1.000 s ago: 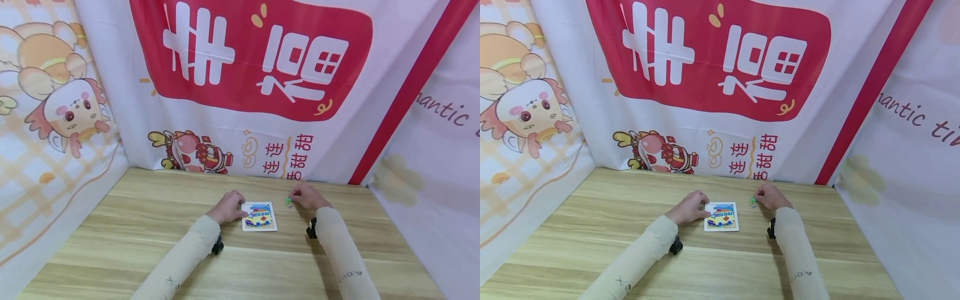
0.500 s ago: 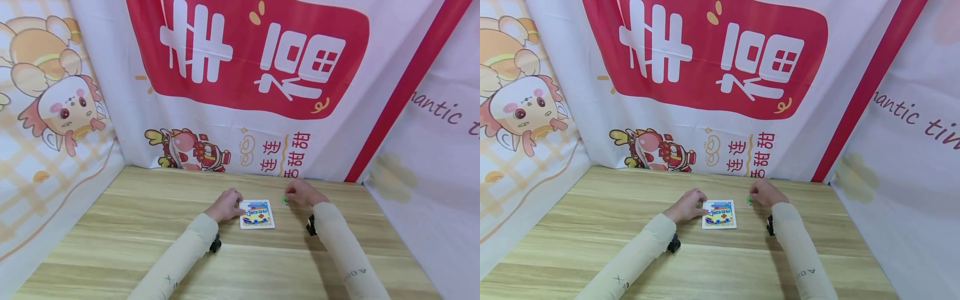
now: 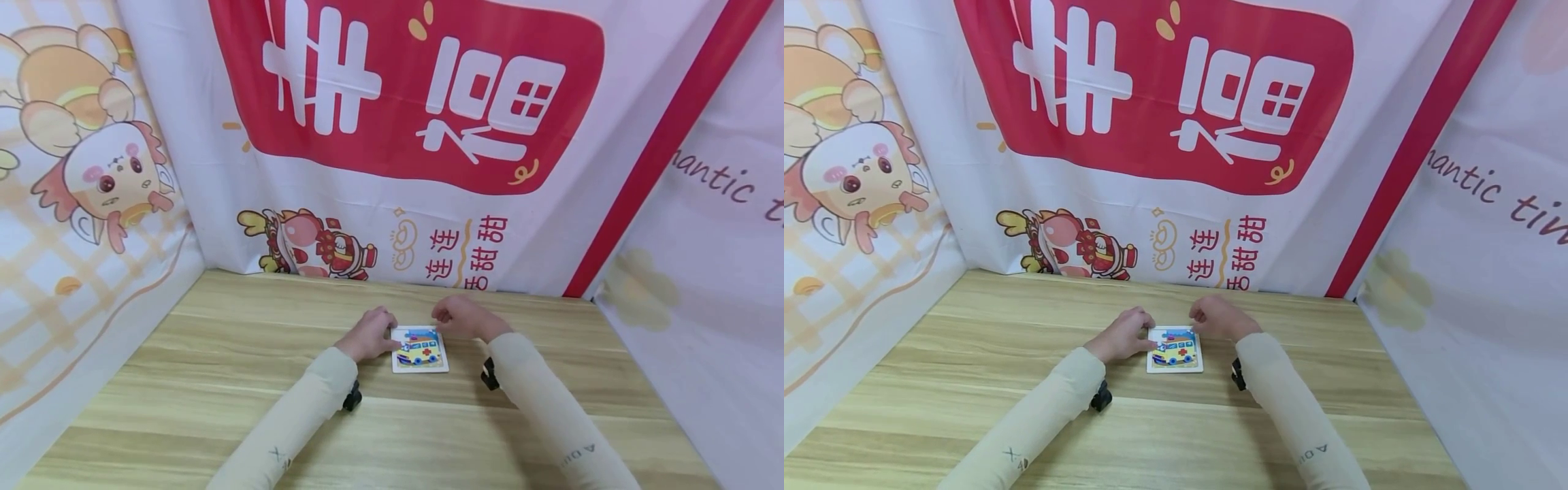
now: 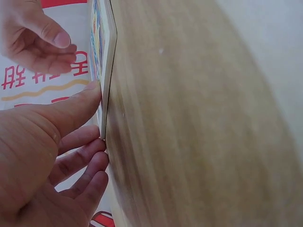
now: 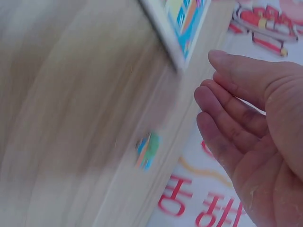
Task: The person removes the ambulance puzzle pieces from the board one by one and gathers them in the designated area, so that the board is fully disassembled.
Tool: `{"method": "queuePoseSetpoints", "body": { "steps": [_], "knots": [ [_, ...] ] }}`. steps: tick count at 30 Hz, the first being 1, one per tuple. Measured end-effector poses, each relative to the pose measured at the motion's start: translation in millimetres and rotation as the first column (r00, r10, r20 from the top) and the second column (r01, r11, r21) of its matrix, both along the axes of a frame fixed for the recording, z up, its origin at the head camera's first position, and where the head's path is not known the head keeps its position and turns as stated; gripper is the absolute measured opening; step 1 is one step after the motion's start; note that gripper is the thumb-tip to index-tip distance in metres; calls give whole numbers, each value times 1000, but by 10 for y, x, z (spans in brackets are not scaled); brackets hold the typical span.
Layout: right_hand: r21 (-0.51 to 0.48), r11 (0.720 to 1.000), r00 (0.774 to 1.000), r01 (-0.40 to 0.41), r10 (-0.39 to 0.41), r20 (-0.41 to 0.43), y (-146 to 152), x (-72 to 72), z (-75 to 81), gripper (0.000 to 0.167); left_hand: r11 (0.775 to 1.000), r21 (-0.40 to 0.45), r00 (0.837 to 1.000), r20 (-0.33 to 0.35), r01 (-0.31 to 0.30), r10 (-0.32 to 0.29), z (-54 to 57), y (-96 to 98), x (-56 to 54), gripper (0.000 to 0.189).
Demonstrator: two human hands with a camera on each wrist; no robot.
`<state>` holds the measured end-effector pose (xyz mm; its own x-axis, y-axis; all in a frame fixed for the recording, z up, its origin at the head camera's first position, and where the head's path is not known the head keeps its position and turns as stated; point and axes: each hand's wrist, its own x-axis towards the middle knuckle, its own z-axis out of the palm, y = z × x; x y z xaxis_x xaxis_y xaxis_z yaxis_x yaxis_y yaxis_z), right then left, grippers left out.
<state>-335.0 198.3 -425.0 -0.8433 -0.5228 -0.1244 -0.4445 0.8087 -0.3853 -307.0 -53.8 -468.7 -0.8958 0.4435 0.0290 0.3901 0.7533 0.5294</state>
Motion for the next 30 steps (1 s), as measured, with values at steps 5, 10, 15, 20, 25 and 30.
{"method": "queuePoseSetpoints", "body": {
  "steps": [5, 10, 15, 20, 25, 30],
  "knots": [
    [-9, 999, 999, -41, 41, 14, -220, 50, -45, 28, 1000, -1, 1000, -15, 4, -4, -30, 7, -21, 40],
    [13, 998, 998, -69, 69, 13, -333, 86, -77, 19, 1000, -11, 1000, -21, 7, -7, -29, 8, -20, 39],
    [22, 997, 997, -74, 74, 12, -368, 97, -107, 13, 1000, -22, 1000, -20, 11, -11, -7, 9, -8, 40],
    [26, 997, 997, -75, 75, 6, -388, 74, -102, 13, 999, -43, 1000, -13, 5, -5, 24, 6, -18, 39],
    [30, 998, 998, -51, 50, 31, -365, 27, -103, 15, 997, -73, 1000, -16, 20, -22, 34, 20, -31, 38],
    [16, 999, 997, -30, 29, 72, -351, -19, -138, 17, 996, -87, 1000, -16, 24, -25, 33, 15, -24, 36]
  ]
}}
